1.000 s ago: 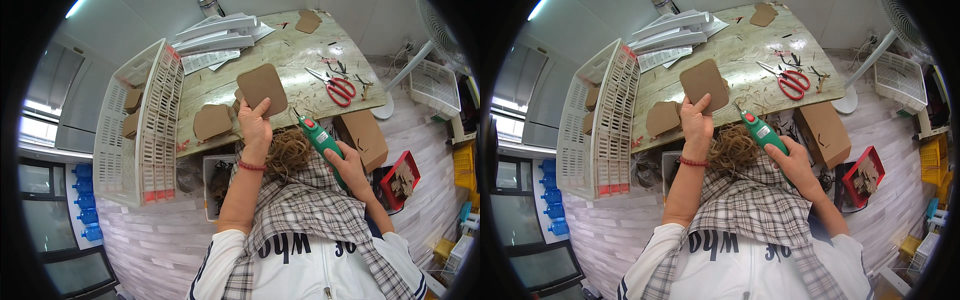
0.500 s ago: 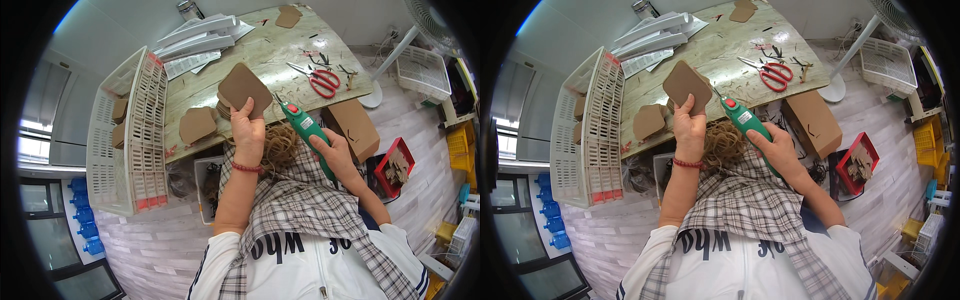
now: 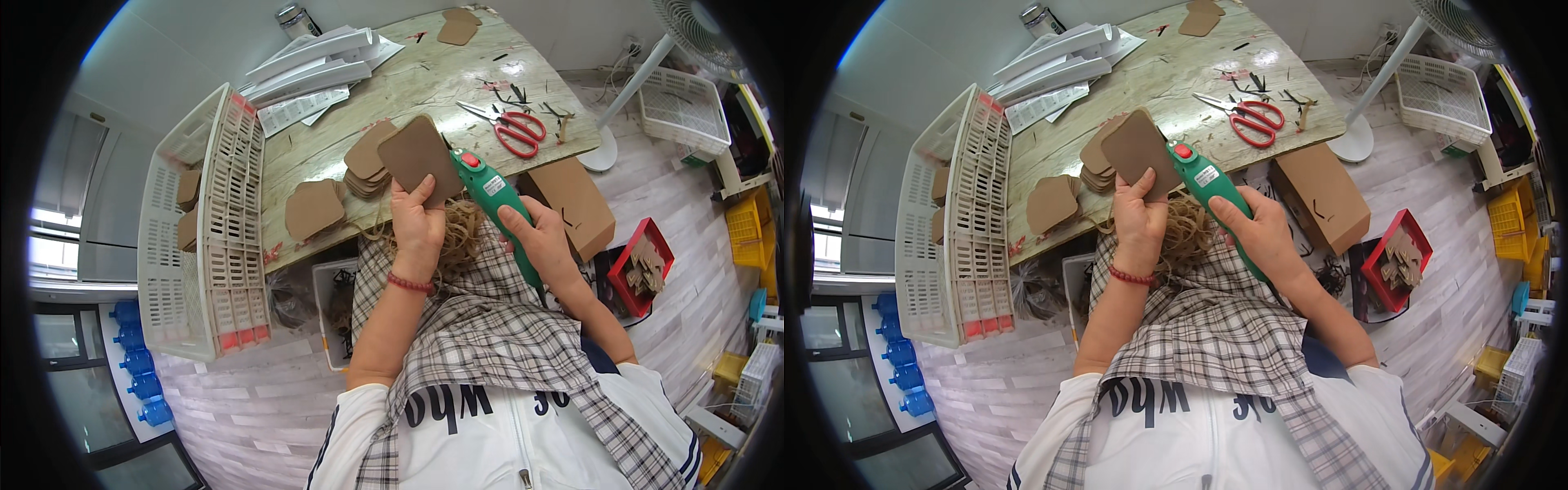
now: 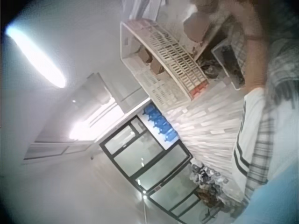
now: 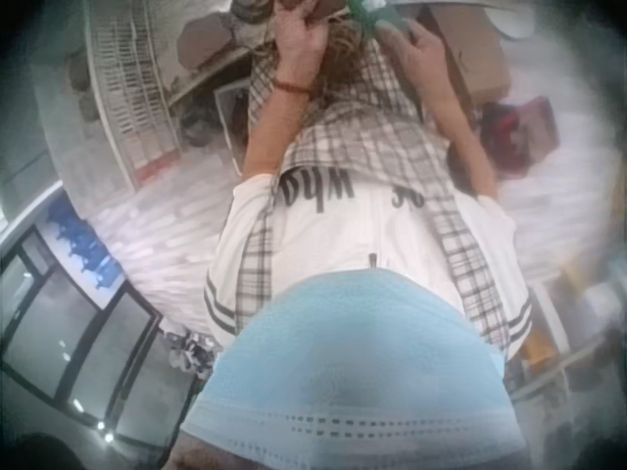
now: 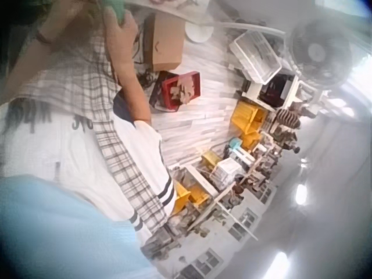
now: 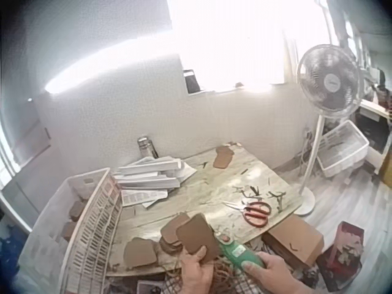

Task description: The person uses a green rotary tool to trim the edges of small brown cardboard pieces held in their left hand. They then use red scissors to snip away excess material and place the finished pieces into a white plastic basket.

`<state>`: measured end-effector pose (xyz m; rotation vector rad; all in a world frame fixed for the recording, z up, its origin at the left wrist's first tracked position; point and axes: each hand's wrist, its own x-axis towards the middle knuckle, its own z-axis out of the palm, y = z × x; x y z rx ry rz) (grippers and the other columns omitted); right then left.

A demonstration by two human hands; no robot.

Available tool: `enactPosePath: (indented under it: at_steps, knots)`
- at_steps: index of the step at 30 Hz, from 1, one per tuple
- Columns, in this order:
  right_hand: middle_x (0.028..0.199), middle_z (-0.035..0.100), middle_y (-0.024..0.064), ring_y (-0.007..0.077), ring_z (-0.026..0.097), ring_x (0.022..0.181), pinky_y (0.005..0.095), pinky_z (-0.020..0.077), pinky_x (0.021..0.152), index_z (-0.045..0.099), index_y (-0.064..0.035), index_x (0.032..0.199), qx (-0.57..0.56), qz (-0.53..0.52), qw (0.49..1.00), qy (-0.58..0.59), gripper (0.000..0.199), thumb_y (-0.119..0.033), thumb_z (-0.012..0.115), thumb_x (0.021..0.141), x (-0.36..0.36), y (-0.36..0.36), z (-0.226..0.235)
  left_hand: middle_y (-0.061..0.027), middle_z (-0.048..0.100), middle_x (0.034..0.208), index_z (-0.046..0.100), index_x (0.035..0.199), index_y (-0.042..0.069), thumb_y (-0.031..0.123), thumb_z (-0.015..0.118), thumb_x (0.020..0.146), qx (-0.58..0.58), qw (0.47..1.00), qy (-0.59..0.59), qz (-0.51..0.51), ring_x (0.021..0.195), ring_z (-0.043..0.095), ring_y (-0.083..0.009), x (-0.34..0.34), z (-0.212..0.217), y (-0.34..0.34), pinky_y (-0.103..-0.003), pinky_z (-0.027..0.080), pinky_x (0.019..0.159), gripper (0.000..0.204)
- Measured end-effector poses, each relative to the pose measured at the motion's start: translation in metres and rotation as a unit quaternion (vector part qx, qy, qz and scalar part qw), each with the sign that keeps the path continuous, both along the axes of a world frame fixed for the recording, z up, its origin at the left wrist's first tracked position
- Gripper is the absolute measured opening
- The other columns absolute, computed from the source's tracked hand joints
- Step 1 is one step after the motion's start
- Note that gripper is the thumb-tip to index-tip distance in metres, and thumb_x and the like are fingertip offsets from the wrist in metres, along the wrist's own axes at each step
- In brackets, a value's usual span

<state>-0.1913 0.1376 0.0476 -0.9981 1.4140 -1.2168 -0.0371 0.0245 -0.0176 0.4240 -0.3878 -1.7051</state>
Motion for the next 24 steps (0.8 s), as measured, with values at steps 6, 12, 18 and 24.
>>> enactPosePath:
  at_steps: [6,12,18,24]
  knots:
    - [0.069,0.057,0.0012,0.0061,0.054,0.058,0.022,0.0443,0.052,0.064,0.001,0.099,0.002,-0.014,1.0,-0.008,0.035,-0.033,0.065,0.091,-0.003,-0.004,0.006,-0.008,0.06,0.118,0.053,0.118,0.006,-0.013,0.056,0.084,-0.02,0.999,-0.008,-0.03,0.108,0.06,-0.0217,-0.004,-0.009,0.008,-0.037,0.052,0.094,0.039]
    - [0.069,0.057,0.0013,0.0059,0.054,0.057,0.0218,0.0442,0.052,0.064,0.0008,0.097,0.015,-0.012,1.0,-0.017,0.036,-0.035,0.065,0.091,-0.01,-0.002,0.006,-0.0083,0.063,0.114,0.054,0.117,0.006,-0.013,0.056,0.084,-0.017,0.997,-0.05,-0.048,0.102,0.063,-0.0206,0.001,-0.01,0.012,-0.036,0.054,0.091,0.038]
    - [0.072,0.058,0.0018,0.0062,0.053,0.059,0.0208,0.0439,0.053,0.061,0.0004,0.101,0.046,0.049,0.998,-0.014,0.032,-0.03,0.059,0.095,-0.03,0.009,0.009,-0.0068,0.066,0.108,0.058,0.113,0.003,-0.015,0.056,0.082,-0.088,0.978,-0.176,-0.07,0.098,0.064,-0.0175,0.034,-0.009,-0.004,-0.033,0.054,0.086,0.036]
    - [0.071,0.058,0.0021,0.0064,0.053,0.06,0.0219,0.0438,0.053,0.062,0.0007,0.095,0.068,0.105,0.992,0.028,0.033,-0.032,0.063,0.091,-0.038,0.016,0.012,-0.0037,0.067,0.106,0.06,0.114,0.003,-0.014,0.056,0.08,-0.111,0.942,-0.279,-0.149,0.094,0.063,-0.0116,0.073,-0.002,-0.017,-0.026,0.052,0.083,0.038]
